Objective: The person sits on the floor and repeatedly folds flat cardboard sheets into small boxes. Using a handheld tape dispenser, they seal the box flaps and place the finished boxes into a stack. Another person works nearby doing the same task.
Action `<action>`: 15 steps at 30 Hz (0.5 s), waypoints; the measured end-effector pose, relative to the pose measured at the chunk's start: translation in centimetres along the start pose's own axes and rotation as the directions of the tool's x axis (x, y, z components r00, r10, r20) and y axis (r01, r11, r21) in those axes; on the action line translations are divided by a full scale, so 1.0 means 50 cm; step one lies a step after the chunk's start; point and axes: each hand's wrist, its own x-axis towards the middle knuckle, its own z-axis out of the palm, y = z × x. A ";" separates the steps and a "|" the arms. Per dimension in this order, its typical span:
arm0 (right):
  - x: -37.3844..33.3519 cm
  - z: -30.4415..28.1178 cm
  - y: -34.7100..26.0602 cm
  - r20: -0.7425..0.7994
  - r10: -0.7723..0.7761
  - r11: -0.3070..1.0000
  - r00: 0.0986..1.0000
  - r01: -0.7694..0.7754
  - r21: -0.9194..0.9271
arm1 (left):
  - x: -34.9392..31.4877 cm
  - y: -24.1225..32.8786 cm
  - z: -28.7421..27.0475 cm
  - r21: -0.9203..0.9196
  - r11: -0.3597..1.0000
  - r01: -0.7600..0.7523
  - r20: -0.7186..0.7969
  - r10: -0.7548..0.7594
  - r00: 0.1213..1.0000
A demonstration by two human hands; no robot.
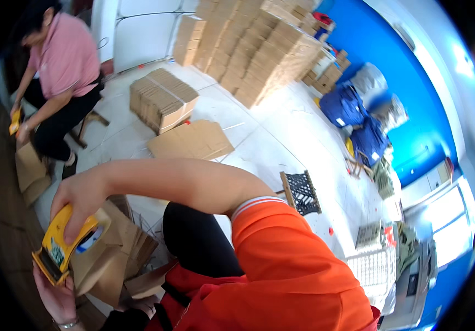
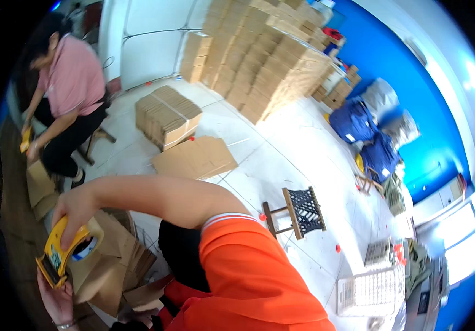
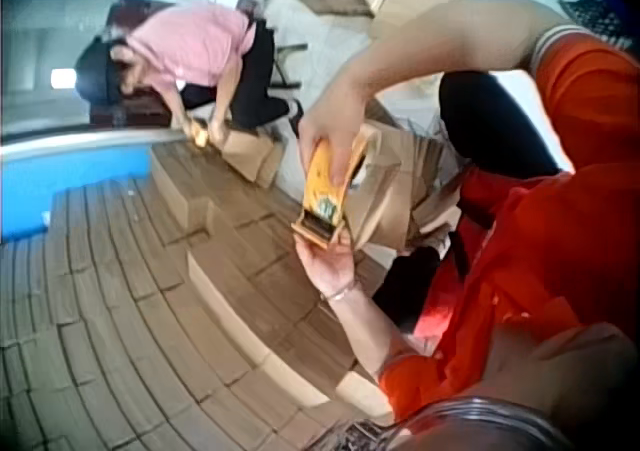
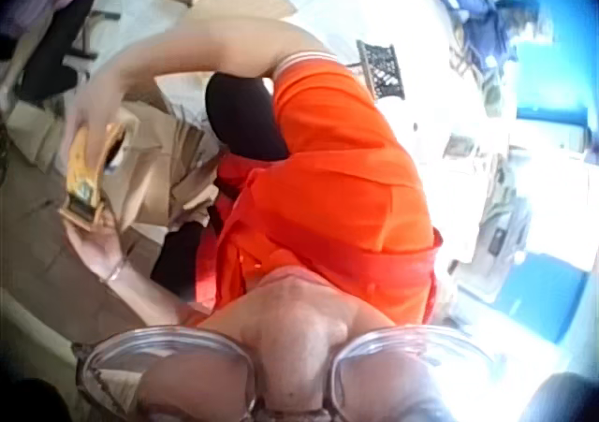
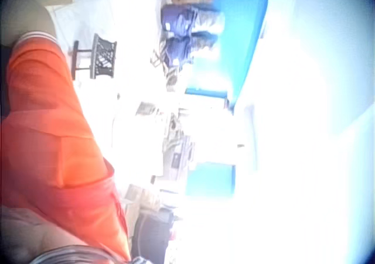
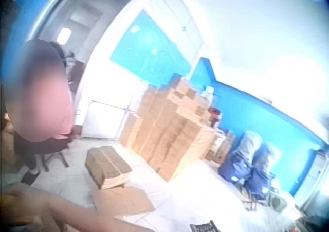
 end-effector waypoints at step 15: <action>0.112 0.041 -0.033 0.036 0.079 0.975 0.996 -0.070 -0.213 | 0.028 0.093 -0.143 0.320 0.935 -0.156 -0.024 0.173 0.985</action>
